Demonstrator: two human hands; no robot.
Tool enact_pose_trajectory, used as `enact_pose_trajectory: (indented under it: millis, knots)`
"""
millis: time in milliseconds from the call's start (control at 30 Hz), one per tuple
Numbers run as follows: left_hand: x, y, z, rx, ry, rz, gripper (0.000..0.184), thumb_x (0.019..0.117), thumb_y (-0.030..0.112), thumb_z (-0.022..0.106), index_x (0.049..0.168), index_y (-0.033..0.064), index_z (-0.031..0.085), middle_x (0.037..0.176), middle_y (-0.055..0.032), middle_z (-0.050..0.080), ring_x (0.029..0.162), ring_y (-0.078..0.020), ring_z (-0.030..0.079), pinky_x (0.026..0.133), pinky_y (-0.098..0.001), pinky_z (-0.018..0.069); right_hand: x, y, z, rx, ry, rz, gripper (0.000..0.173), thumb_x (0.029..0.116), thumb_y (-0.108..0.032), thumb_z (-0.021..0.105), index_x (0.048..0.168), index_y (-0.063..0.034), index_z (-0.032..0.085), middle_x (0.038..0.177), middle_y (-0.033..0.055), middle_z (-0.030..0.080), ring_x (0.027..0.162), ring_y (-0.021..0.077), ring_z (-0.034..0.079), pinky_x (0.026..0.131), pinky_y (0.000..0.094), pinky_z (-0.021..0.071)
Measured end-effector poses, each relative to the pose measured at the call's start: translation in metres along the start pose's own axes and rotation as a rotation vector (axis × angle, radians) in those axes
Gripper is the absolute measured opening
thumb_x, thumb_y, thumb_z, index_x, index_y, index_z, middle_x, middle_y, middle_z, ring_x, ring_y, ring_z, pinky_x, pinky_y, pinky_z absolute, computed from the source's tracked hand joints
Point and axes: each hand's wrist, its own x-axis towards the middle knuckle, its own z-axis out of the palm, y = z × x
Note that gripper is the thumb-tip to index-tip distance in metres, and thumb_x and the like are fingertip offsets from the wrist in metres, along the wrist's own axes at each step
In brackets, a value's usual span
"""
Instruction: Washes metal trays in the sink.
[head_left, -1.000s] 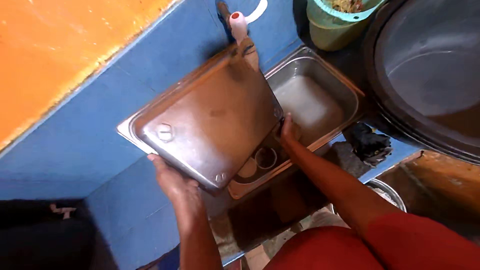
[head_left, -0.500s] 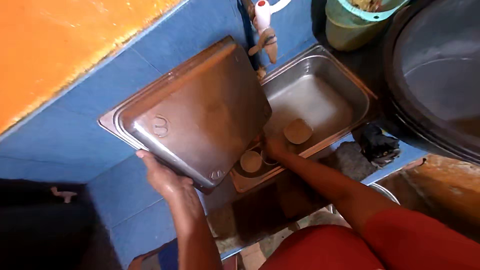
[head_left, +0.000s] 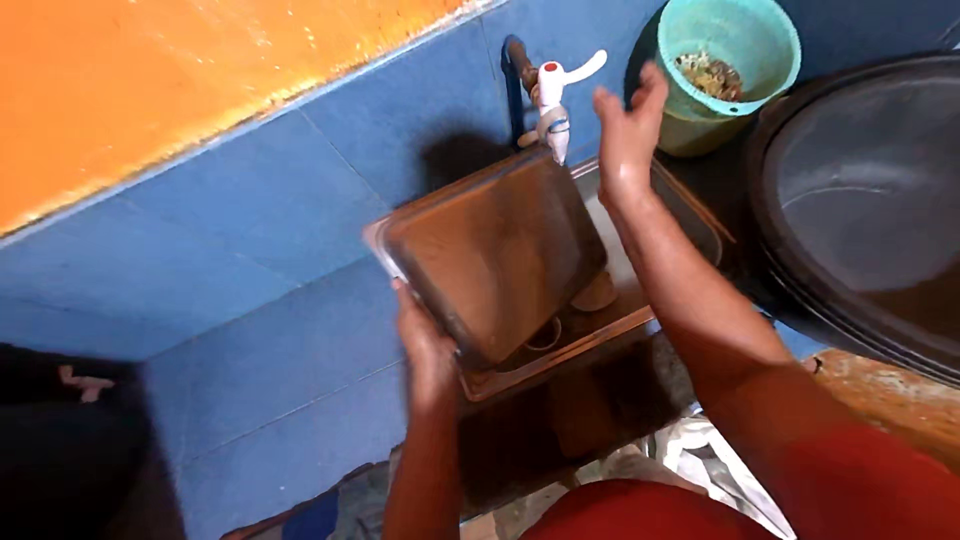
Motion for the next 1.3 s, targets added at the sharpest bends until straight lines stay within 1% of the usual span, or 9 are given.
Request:
enact_pose_trajectory:
  millis: [133, 333, 400, 533, 667, 867, 1033, 1200, 1300]
  knots:
    - [-0.006, -0.012, 0.056, 0.161, -0.071, -0.091, 0.069, 0.1065, 0.062, 0.033, 0.136, 0.006, 0.059, 0.128, -0.0164, 0.066, 0.117, -0.0266, 0.065, 0.097, -0.0536, 0.0547, 0.05, -0.048, 0.057, -0.091, 0.082, 0.201, 0.097, 0.0877, -0.021, 0.077, 0.16, 0.0016, 0.016, 0.151, 0.0292, 0.04, 0.132, 0.034, 0.053, 0.101, 0.04, 0.0534]
    - [0.006, -0.028, 0.131, 0.191, -0.12, -0.332, 0.078, 0.1044, 0.065, 0.038, 0.155, 0.0055, 0.04, 0.148, -0.0222, 0.051, 0.136, -0.0366, 0.05, 0.108, -0.0604, 0.0452, 0.067, -0.052, 0.083, -0.578, 0.05, 0.182, 0.09, 0.0774, -0.024, 0.079, 0.157, -0.0073, 0.038, 0.159, 0.0251, 0.031, 0.135, 0.034, 0.05, 0.1, 0.0394, 0.0527]
    - [0.007, -0.033, 0.153, 0.203, -0.117, -0.341, 0.072, 0.1047, 0.064, 0.038, 0.139, 0.0028, 0.055, 0.136, -0.0227, 0.059, 0.126, -0.0358, 0.057, 0.1, -0.0594, 0.0489, 0.068, -0.045, 0.08, -0.63, -0.005, 0.107, 0.087, 0.0767, -0.024, 0.08, 0.155, -0.0126, 0.044, 0.163, 0.0246, 0.025, 0.136, 0.0339, 0.049, 0.1, 0.0393, 0.0513]
    - [0.005, -0.032, 0.181, 0.25, -0.176, -0.333, 0.069, 0.1074, 0.059, 0.036, 0.133, -0.0008, 0.058, 0.131, -0.0245, 0.06, 0.121, -0.0347, 0.059, 0.099, -0.0572, 0.0496, 0.08, -0.034, 0.069, -0.536, -0.212, 0.028, 0.084, 0.0742, -0.018, 0.084, 0.149, -0.0091, 0.047, 0.156, 0.0255, 0.031, 0.131, 0.0329, 0.051, 0.096, 0.0394, 0.054]
    - [0.015, -0.035, 0.188, 0.233, -0.175, -0.302, 0.068, 0.1078, 0.059, 0.034, 0.13, 0.001, 0.062, 0.132, -0.0223, 0.061, 0.122, -0.0323, 0.059, 0.1, -0.0558, 0.0494, 0.092, -0.026, 0.062, -0.41, -0.408, 0.006, 0.075, 0.0769, -0.009, 0.077, 0.146, -0.0091, 0.048, 0.146, 0.0221, 0.041, 0.107, 0.0244, 0.062, 0.078, 0.0345, 0.0591]
    - [0.012, -0.039, 0.186, 0.3, -0.216, -0.206, 0.063, 0.1099, 0.054, 0.031, 0.137, 0.0051, 0.058, 0.135, -0.0206, 0.06, 0.125, -0.0308, 0.058, 0.102, -0.0547, 0.0478, 0.088, -0.005, 0.052, -0.056, -0.498, -0.075, 0.075, 0.0748, -0.005, 0.072, 0.144, -0.0005, 0.044, 0.145, 0.0257, 0.041, 0.111, 0.0264, 0.063, 0.08, 0.0348, 0.0611]
    - [0.005, -0.042, 0.181, 0.325, -0.241, -0.202, 0.065, 0.1096, 0.056, 0.028, 0.137, 0.0054, 0.058, 0.135, -0.0203, 0.06, 0.124, -0.0309, 0.058, 0.102, -0.0547, 0.0476, 0.083, -0.013, 0.063, -0.078, -0.437, -0.003, 0.073, 0.0797, -0.001, 0.068, 0.148, -0.0036, 0.043, 0.135, 0.0233, 0.047, 0.081, 0.0199, 0.065, 0.062, 0.0304, 0.0587]
    - [0.004, -0.047, 0.172, 0.342, -0.269, -0.196, 0.066, 0.1102, 0.054, 0.027, 0.138, 0.0015, 0.056, 0.138, -0.0229, 0.058, 0.128, -0.0322, 0.056, 0.104, -0.0548, 0.0453, 0.096, -0.012, 0.052, -0.128, -0.603, -0.077, 0.073, 0.0814, -0.009, 0.068, 0.149, -0.0036, 0.039, 0.151, 0.0213, 0.041, 0.11, 0.0228, 0.065, 0.078, 0.035, 0.062]
    - [0.007, -0.05, 0.166, 0.312, -0.275, -0.213, 0.063, 0.1108, 0.052, 0.029, 0.141, 0.0024, 0.054, 0.138, -0.0223, 0.058, 0.127, -0.0315, 0.056, 0.104, -0.0541, 0.046, 0.09, 0.003, 0.053, 0.098, -0.491, -0.082, 0.079, 0.0829, -0.008, 0.068, 0.152, -0.0021, 0.03, 0.15, 0.0228, 0.041, 0.109, 0.0251, 0.065, 0.078, 0.0359, 0.062]
